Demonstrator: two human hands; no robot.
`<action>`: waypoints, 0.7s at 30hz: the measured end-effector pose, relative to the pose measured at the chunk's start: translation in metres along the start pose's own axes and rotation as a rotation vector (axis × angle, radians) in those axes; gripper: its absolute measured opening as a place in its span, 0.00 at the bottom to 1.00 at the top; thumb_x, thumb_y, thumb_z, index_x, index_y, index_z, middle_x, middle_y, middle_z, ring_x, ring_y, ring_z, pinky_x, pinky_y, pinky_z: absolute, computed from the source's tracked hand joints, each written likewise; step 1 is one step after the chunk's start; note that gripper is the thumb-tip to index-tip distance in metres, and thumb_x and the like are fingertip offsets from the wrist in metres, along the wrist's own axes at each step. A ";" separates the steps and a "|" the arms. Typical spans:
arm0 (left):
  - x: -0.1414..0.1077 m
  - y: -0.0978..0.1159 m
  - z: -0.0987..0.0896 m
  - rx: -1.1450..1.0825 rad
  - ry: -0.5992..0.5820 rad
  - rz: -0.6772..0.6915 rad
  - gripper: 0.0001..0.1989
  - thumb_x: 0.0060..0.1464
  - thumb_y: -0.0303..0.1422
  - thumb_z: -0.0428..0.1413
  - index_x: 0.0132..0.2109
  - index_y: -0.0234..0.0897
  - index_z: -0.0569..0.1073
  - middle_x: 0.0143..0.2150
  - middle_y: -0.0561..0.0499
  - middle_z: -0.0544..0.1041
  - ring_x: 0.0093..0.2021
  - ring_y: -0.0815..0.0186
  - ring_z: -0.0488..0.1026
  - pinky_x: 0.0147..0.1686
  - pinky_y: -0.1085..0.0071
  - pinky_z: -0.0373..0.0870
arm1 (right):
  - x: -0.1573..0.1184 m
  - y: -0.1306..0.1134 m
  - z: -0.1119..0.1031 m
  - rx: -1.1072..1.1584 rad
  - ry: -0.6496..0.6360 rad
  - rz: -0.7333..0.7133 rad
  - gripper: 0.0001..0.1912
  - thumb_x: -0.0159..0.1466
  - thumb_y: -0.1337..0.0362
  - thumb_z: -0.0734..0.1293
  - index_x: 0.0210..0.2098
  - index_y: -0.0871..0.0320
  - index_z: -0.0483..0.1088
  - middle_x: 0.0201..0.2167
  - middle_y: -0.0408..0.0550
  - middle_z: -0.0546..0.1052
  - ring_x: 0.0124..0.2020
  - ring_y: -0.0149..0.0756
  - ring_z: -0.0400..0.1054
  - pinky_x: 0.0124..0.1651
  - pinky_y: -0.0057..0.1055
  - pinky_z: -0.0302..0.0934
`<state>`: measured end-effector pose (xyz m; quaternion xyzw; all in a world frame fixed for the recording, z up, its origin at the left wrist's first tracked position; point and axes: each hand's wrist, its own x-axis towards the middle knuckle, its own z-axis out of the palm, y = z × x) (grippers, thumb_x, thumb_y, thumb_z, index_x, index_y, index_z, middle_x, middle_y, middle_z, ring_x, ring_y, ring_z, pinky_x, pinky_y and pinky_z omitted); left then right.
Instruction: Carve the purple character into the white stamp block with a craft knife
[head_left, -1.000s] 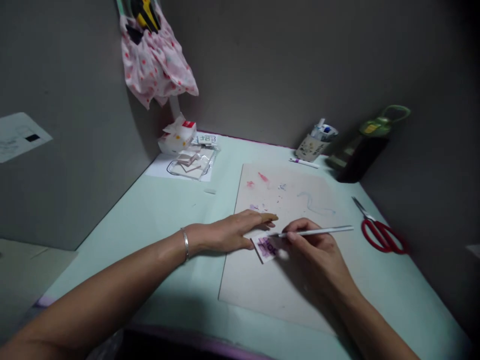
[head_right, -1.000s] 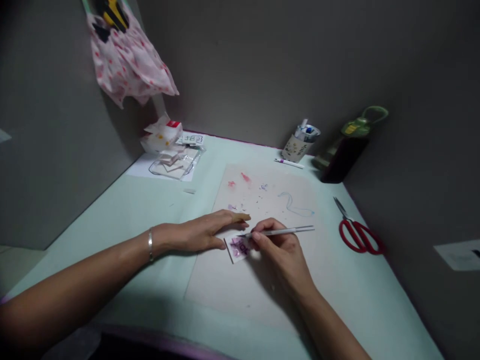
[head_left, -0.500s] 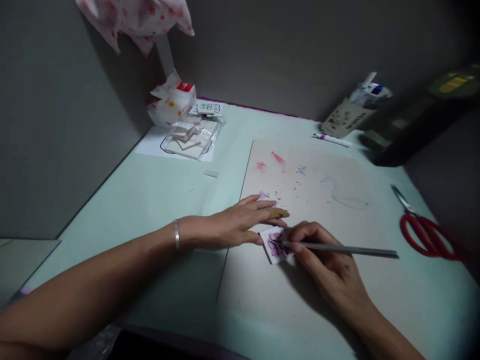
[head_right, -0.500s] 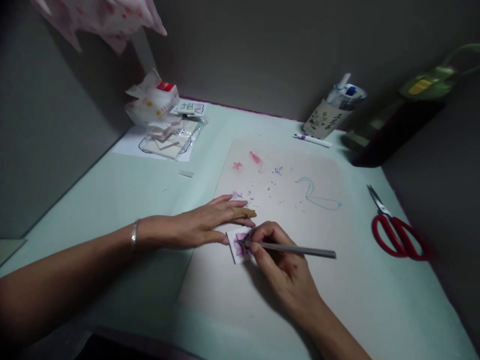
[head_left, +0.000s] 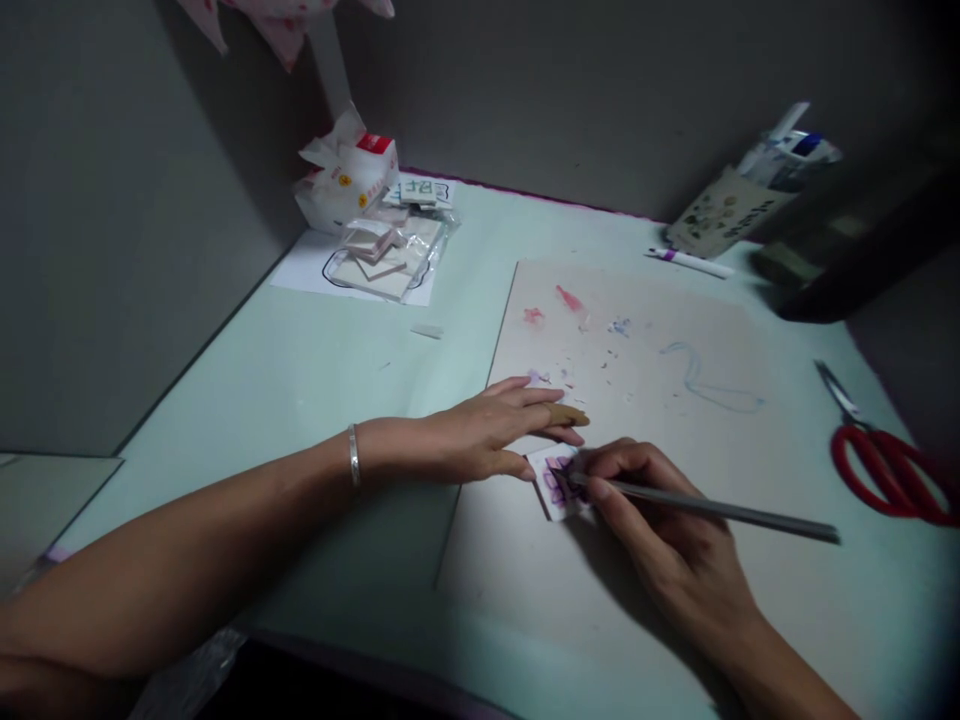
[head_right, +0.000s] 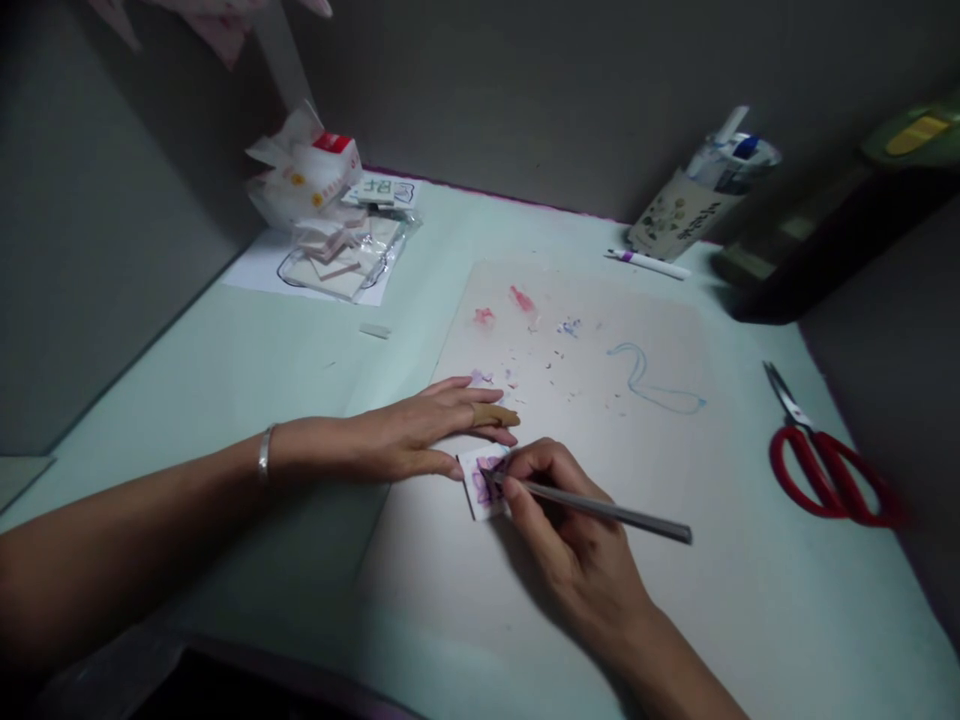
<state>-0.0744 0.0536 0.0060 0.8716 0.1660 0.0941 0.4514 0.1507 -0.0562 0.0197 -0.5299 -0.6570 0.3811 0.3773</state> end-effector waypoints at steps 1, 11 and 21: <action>0.000 0.000 0.000 -0.002 0.003 0.003 0.29 0.68 0.30 0.58 0.72 0.42 0.61 0.74 0.49 0.66 0.81 0.60 0.42 0.79 0.56 0.31 | 0.000 0.000 0.000 -0.010 -0.003 -0.002 0.07 0.74 0.59 0.66 0.38 0.51 0.71 0.33 0.46 0.74 0.33 0.37 0.68 0.32 0.31 0.62; 0.000 -0.001 0.000 -0.011 0.015 0.014 0.29 0.67 0.30 0.58 0.71 0.42 0.62 0.74 0.48 0.67 0.81 0.59 0.43 0.79 0.55 0.32 | -0.001 -0.001 0.000 -0.067 -0.012 -0.071 0.06 0.74 0.62 0.65 0.39 0.51 0.70 0.34 0.45 0.74 0.35 0.37 0.70 0.34 0.31 0.62; 0.000 -0.002 0.001 0.002 0.012 0.007 0.29 0.67 0.29 0.59 0.71 0.41 0.61 0.73 0.48 0.68 0.81 0.60 0.43 0.79 0.57 0.31 | -0.002 -0.002 0.003 -0.183 -0.011 -0.139 0.06 0.74 0.64 0.64 0.39 0.51 0.68 0.33 0.45 0.74 0.32 0.36 0.70 0.33 0.32 0.62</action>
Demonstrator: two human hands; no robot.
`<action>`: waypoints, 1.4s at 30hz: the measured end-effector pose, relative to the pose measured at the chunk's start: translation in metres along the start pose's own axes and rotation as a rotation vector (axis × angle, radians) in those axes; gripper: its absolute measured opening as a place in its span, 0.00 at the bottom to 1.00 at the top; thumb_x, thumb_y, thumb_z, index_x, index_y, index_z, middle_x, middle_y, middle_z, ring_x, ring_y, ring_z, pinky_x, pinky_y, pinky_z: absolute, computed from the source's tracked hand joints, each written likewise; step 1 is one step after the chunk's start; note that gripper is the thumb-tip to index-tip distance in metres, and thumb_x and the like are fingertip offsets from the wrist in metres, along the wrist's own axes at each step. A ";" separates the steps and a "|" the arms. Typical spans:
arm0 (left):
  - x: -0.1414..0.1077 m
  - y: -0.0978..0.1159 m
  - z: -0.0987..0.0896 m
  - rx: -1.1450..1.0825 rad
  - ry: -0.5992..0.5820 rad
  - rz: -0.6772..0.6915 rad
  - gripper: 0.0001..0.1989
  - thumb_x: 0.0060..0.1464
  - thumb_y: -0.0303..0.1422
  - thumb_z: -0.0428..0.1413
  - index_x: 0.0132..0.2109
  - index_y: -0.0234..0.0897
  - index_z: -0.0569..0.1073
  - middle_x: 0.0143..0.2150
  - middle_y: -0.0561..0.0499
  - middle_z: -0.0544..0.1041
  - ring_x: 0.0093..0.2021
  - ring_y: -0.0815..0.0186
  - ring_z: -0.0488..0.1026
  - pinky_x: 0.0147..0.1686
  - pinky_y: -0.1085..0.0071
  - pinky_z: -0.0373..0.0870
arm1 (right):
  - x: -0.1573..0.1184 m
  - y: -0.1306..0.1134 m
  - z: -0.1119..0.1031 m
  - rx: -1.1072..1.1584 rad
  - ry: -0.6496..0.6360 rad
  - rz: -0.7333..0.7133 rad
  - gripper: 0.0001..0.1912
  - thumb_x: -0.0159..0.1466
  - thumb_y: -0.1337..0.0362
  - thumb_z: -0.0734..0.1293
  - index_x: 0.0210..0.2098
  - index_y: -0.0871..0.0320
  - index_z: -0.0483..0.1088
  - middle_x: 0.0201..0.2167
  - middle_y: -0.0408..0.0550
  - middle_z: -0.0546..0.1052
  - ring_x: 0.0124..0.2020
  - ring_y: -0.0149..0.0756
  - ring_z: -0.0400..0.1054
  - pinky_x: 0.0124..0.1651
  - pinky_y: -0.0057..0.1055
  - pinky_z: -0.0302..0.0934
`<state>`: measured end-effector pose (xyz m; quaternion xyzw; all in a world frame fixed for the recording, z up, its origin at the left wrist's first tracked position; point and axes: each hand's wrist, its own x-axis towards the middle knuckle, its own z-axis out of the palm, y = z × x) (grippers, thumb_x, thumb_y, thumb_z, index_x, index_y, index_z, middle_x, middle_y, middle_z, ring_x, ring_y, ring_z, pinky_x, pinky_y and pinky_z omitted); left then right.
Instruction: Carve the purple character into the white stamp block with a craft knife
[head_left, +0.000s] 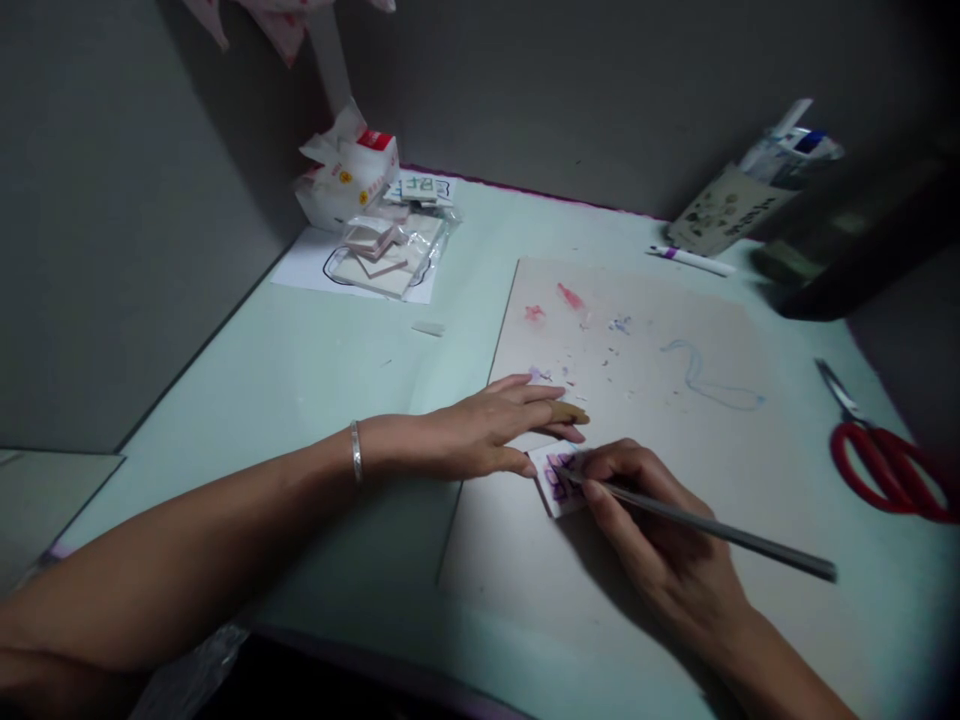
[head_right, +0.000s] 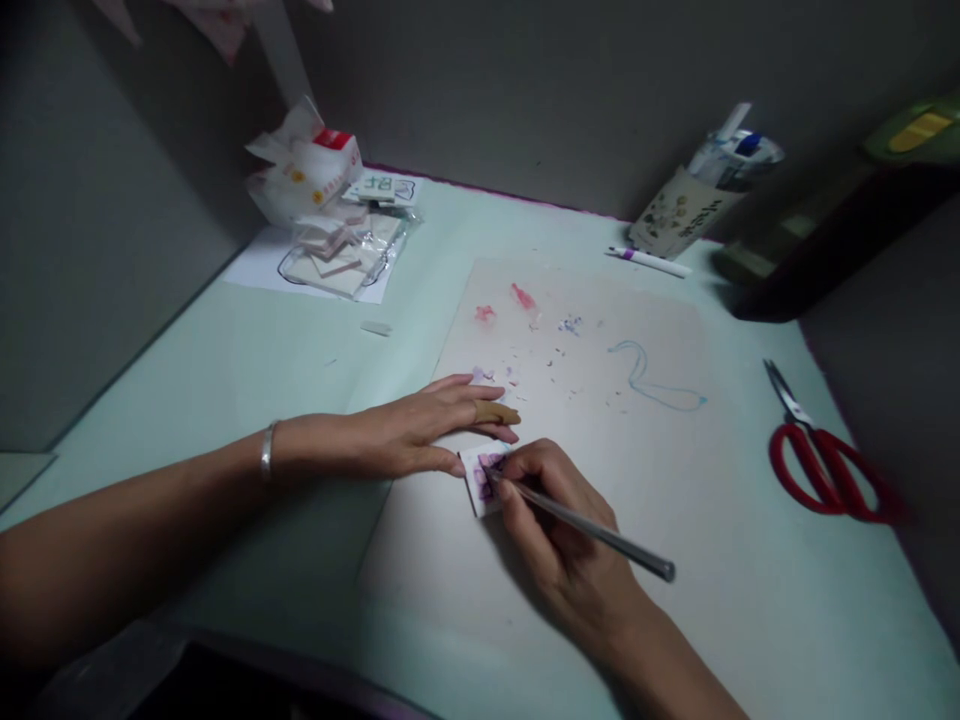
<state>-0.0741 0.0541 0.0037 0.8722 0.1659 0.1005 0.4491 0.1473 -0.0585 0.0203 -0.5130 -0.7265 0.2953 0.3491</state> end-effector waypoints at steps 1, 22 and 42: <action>0.000 0.000 0.000 -0.001 0.002 0.003 0.30 0.67 0.29 0.59 0.71 0.41 0.61 0.73 0.48 0.68 0.81 0.60 0.43 0.79 0.57 0.31 | 0.000 0.000 0.000 -0.008 -0.005 -0.007 0.05 0.74 0.64 0.63 0.39 0.51 0.68 0.33 0.45 0.74 0.32 0.36 0.70 0.33 0.32 0.62; 0.000 -0.002 0.001 -0.058 0.019 0.007 0.30 0.67 0.30 0.58 0.72 0.41 0.61 0.70 0.48 0.73 0.81 0.59 0.44 0.78 0.54 0.32 | -0.002 -0.002 -0.004 0.013 -0.111 0.045 0.06 0.76 0.63 0.62 0.40 0.50 0.65 0.35 0.44 0.74 0.34 0.36 0.68 0.36 0.33 0.60; 0.001 0.000 0.003 -0.055 0.019 -0.042 0.28 0.66 0.29 0.59 0.70 0.42 0.64 0.71 0.48 0.72 0.81 0.60 0.44 0.78 0.54 0.31 | 0.002 -0.007 -0.006 0.166 -0.053 0.172 0.11 0.75 0.57 0.64 0.36 0.52 0.69 0.32 0.45 0.76 0.33 0.38 0.69 0.32 0.32 0.61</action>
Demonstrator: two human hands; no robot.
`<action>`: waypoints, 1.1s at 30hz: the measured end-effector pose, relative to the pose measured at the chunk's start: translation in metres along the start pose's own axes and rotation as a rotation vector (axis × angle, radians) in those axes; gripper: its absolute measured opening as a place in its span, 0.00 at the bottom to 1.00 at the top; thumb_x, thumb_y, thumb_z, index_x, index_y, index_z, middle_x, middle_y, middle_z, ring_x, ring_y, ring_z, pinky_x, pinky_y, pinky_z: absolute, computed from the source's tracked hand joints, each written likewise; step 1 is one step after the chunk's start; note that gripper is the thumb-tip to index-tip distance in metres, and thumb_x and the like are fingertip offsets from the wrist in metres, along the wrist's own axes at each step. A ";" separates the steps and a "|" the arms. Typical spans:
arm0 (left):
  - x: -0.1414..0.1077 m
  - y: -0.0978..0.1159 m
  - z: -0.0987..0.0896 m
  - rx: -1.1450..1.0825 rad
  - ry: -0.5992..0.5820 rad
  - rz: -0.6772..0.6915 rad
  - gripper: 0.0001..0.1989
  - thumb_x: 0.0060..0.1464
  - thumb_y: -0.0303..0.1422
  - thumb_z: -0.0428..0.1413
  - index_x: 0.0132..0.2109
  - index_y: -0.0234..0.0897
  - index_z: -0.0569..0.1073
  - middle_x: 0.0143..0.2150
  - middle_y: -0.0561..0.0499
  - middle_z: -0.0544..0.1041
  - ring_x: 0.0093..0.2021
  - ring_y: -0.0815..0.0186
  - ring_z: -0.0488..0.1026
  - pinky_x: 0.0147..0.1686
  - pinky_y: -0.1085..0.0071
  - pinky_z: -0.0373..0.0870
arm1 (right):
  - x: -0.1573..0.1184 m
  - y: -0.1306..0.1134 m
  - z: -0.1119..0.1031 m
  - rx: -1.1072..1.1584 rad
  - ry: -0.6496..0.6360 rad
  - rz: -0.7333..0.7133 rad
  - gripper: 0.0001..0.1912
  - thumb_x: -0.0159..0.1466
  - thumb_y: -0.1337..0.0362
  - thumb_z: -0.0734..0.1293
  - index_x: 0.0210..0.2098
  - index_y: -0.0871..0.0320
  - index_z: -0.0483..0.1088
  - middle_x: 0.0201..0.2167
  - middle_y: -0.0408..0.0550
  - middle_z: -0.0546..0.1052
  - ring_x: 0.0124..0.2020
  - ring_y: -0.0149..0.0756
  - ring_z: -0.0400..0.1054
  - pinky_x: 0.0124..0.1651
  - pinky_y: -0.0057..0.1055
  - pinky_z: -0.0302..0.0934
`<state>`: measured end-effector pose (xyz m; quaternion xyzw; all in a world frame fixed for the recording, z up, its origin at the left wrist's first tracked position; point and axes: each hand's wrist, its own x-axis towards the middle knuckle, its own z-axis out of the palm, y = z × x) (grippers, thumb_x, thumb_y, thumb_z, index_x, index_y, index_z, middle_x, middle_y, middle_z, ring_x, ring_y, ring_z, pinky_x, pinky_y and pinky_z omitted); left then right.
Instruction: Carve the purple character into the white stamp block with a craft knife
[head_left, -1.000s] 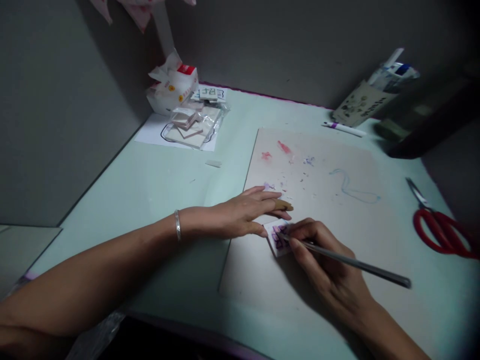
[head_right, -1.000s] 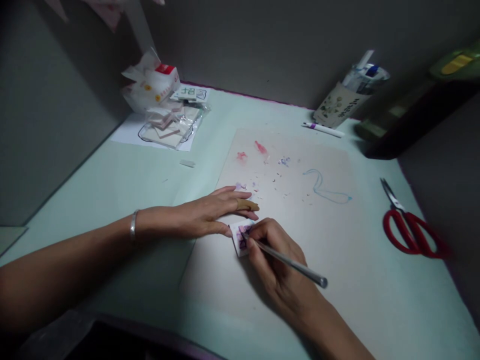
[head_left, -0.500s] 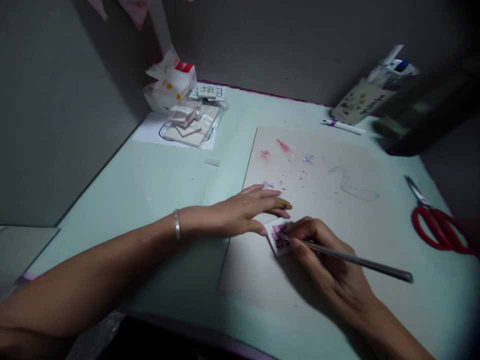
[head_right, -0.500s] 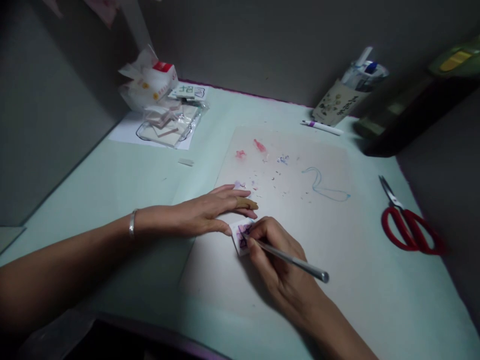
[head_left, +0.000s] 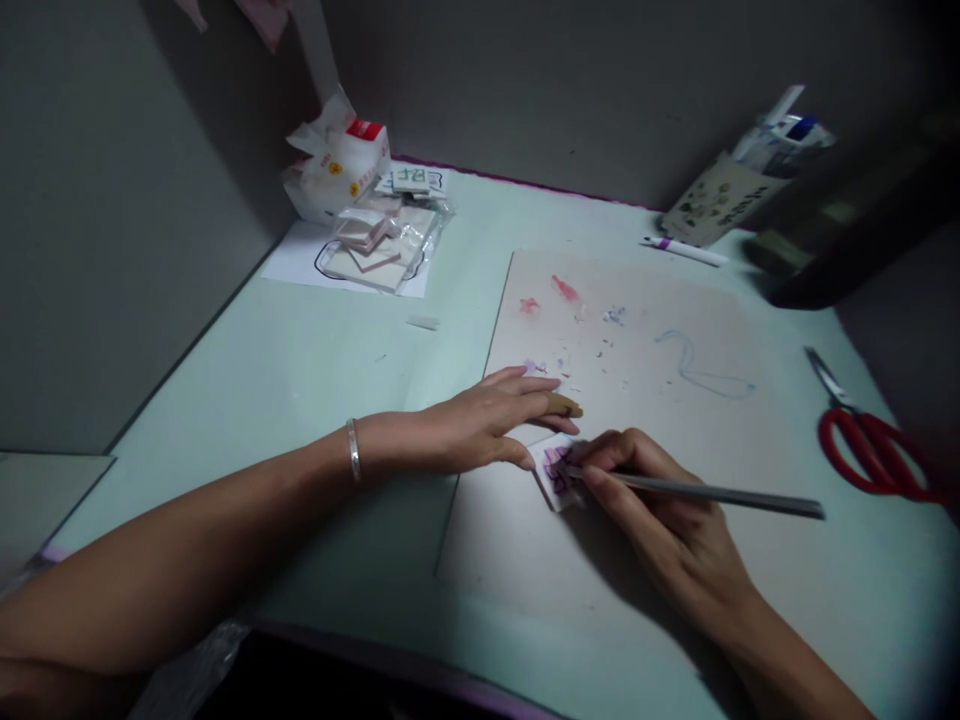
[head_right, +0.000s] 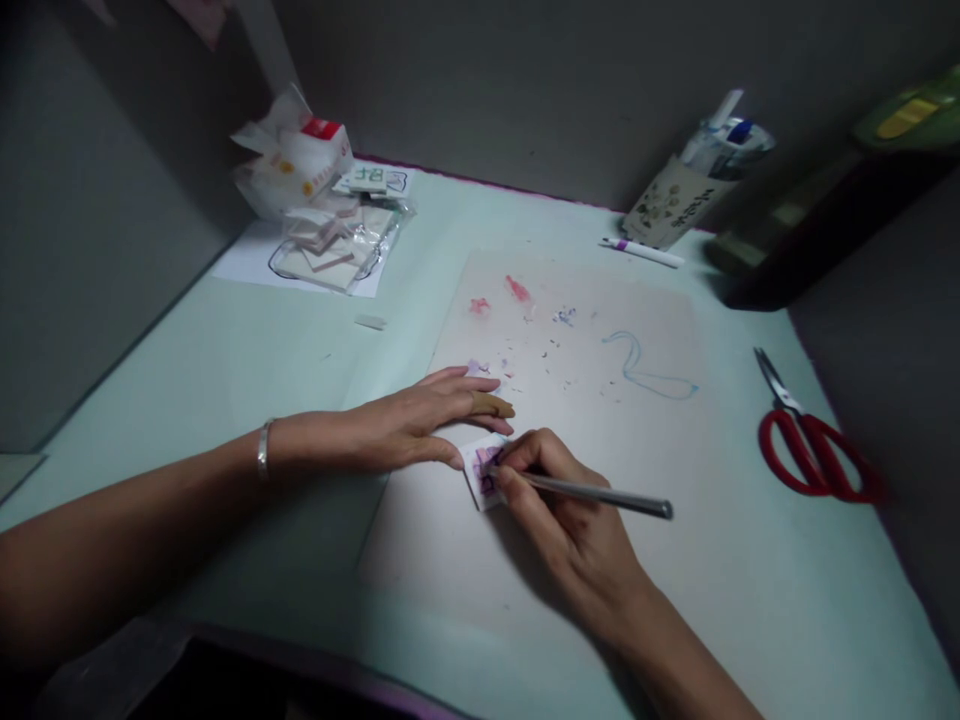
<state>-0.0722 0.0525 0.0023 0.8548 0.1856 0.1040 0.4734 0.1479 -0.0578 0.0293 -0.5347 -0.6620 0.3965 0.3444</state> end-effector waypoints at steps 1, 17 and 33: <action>0.000 0.000 0.000 -0.005 0.002 0.002 0.28 0.66 0.29 0.59 0.70 0.41 0.64 0.71 0.48 0.72 0.81 0.60 0.44 0.78 0.54 0.31 | 0.000 0.000 0.000 -0.002 0.001 0.002 0.11 0.74 0.57 0.65 0.35 0.52 0.69 0.32 0.45 0.77 0.33 0.37 0.70 0.32 0.32 0.61; 0.000 -0.005 0.002 -0.019 0.055 0.037 0.27 0.65 0.30 0.63 0.68 0.42 0.67 0.67 0.47 0.76 0.79 0.57 0.49 0.78 0.53 0.36 | -0.005 0.006 0.000 -0.049 0.006 -0.173 0.06 0.73 0.67 0.66 0.40 0.51 0.73 0.35 0.44 0.80 0.37 0.35 0.77 0.35 0.29 0.67; 0.000 -0.004 0.002 0.018 0.058 0.044 0.27 0.64 0.32 0.64 0.67 0.41 0.68 0.69 0.46 0.74 0.79 0.57 0.50 0.78 0.52 0.36 | -0.005 0.008 -0.001 -0.005 0.055 -0.085 0.09 0.74 0.64 0.66 0.36 0.52 0.70 0.33 0.42 0.78 0.34 0.33 0.71 0.34 0.29 0.62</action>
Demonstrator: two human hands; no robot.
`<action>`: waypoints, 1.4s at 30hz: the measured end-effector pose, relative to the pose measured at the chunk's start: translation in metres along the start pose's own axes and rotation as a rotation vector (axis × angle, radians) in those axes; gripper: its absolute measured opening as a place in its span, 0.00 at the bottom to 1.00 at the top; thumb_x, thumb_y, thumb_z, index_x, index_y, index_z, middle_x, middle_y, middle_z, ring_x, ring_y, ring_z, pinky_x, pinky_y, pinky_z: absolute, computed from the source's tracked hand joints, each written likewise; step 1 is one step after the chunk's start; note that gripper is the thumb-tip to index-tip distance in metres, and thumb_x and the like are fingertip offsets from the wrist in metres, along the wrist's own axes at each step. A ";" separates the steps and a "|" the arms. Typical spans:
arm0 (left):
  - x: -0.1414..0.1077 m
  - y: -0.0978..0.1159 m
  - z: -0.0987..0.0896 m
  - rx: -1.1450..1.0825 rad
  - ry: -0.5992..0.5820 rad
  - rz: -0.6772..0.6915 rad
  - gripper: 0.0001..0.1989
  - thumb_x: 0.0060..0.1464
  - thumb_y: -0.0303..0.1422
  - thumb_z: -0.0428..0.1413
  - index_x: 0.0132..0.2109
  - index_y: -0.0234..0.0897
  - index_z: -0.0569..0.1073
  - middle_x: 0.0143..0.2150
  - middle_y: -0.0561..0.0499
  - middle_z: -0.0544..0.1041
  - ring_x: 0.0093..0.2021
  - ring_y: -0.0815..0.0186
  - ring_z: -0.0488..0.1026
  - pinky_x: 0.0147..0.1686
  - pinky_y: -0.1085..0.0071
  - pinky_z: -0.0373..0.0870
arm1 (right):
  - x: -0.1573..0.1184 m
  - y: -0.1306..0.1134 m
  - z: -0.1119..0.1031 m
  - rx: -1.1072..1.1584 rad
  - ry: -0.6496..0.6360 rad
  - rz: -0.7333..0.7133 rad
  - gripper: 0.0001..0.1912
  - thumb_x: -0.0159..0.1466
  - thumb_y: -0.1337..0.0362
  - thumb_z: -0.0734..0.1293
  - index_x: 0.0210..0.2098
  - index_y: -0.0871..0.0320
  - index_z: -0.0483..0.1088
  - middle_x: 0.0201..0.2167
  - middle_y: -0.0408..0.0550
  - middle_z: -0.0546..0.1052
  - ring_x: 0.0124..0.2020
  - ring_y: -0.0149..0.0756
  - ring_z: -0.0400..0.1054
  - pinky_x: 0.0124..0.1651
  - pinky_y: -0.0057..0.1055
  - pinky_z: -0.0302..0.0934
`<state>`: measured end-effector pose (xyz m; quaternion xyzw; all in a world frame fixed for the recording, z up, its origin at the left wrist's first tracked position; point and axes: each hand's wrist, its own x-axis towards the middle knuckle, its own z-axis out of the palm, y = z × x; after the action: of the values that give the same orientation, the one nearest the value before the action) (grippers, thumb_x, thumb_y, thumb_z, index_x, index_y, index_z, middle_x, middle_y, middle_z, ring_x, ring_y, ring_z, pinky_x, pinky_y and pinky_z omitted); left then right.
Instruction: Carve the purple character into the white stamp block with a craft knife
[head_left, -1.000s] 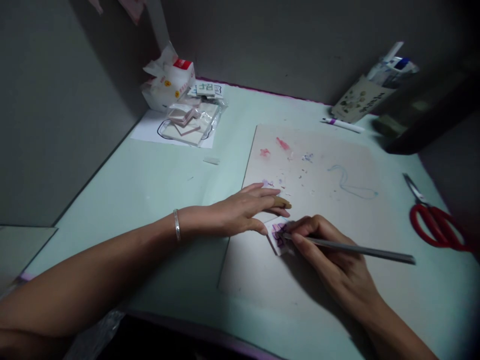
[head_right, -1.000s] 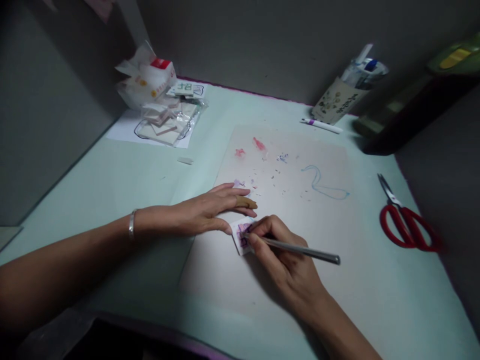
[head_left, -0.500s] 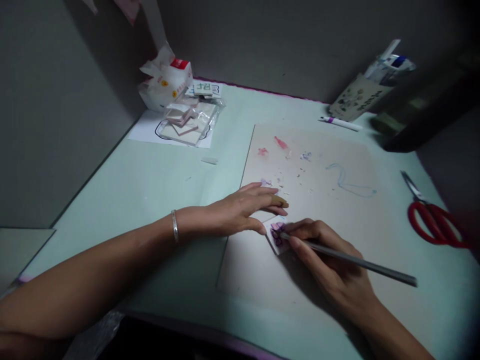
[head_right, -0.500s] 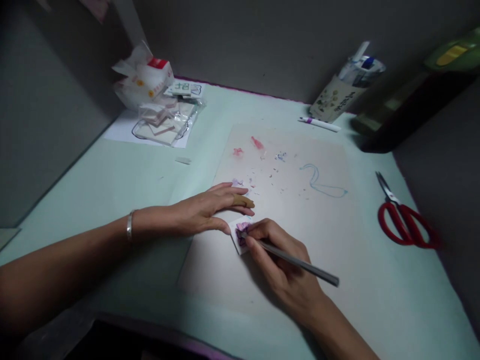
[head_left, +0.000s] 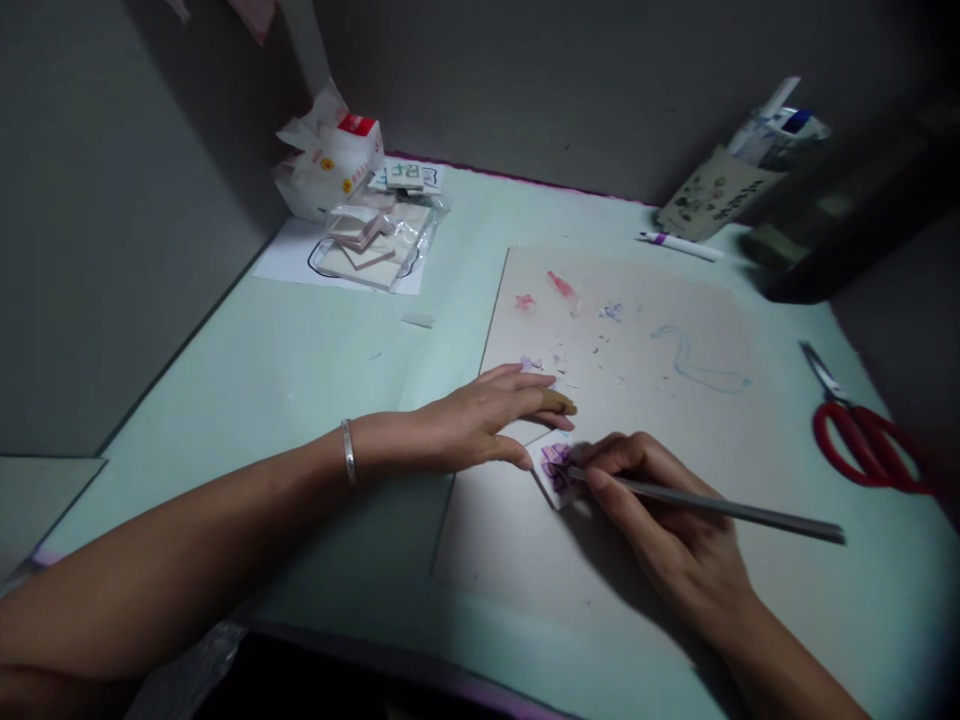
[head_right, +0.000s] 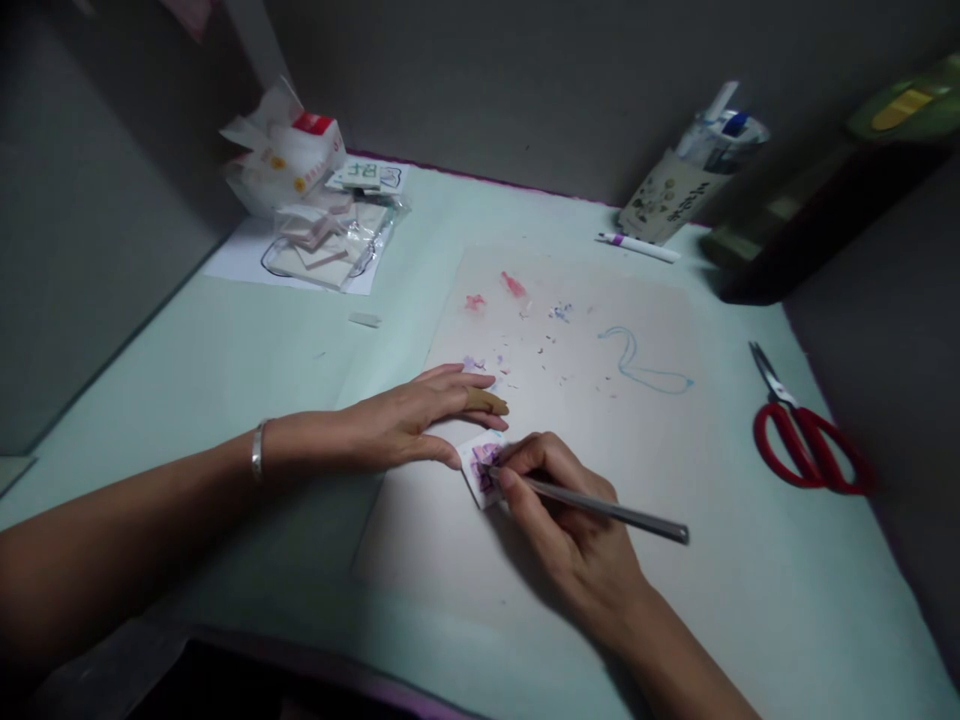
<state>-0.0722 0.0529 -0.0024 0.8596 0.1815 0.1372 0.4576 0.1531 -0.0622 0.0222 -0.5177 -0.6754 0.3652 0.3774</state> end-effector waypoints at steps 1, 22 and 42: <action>0.000 0.000 0.000 0.003 -0.001 -0.001 0.27 0.64 0.32 0.64 0.67 0.41 0.68 0.69 0.46 0.74 0.79 0.57 0.50 0.78 0.52 0.36 | 0.000 0.000 0.000 -0.004 0.001 0.001 0.09 0.74 0.64 0.66 0.35 0.52 0.70 0.33 0.42 0.78 0.33 0.33 0.71 0.34 0.29 0.62; 0.000 0.000 0.001 -0.003 0.002 0.004 0.26 0.65 0.32 0.63 0.67 0.40 0.69 0.68 0.45 0.74 0.79 0.57 0.50 0.78 0.53 0.37 | 0.000 -0.002 0.002 -0.022 0.025 0.045 0.09 0.73 0.61 0.67 0.35 0.53 0.75 0.34 0.47 0.82 0.33 0.37 0.75 0.31 0.32 0.63; 0.000 0.000 0.001 -0.007 0.008 -0.005 0.28 0.63 0.32 0.65 0.67 0.41 0.68 0.68 0.45 0.75 0.79 0.56 0.50 0.78 0.51 0.37 | -0.004 -0.004 0.004 0.057 0.034 0.109 0.11 0.74 0.61 0.66 0.34 0.53 0.70 0.31 0.42 0.76 0.33 0.34 0.69 0.35 0.32 0.59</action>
<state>-0.0723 0.0522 -0.0031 0.8570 0.1848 0.1400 0.4602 0.1487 -0.0671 0.0238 -0.5490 -0.6289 0.3955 0.3830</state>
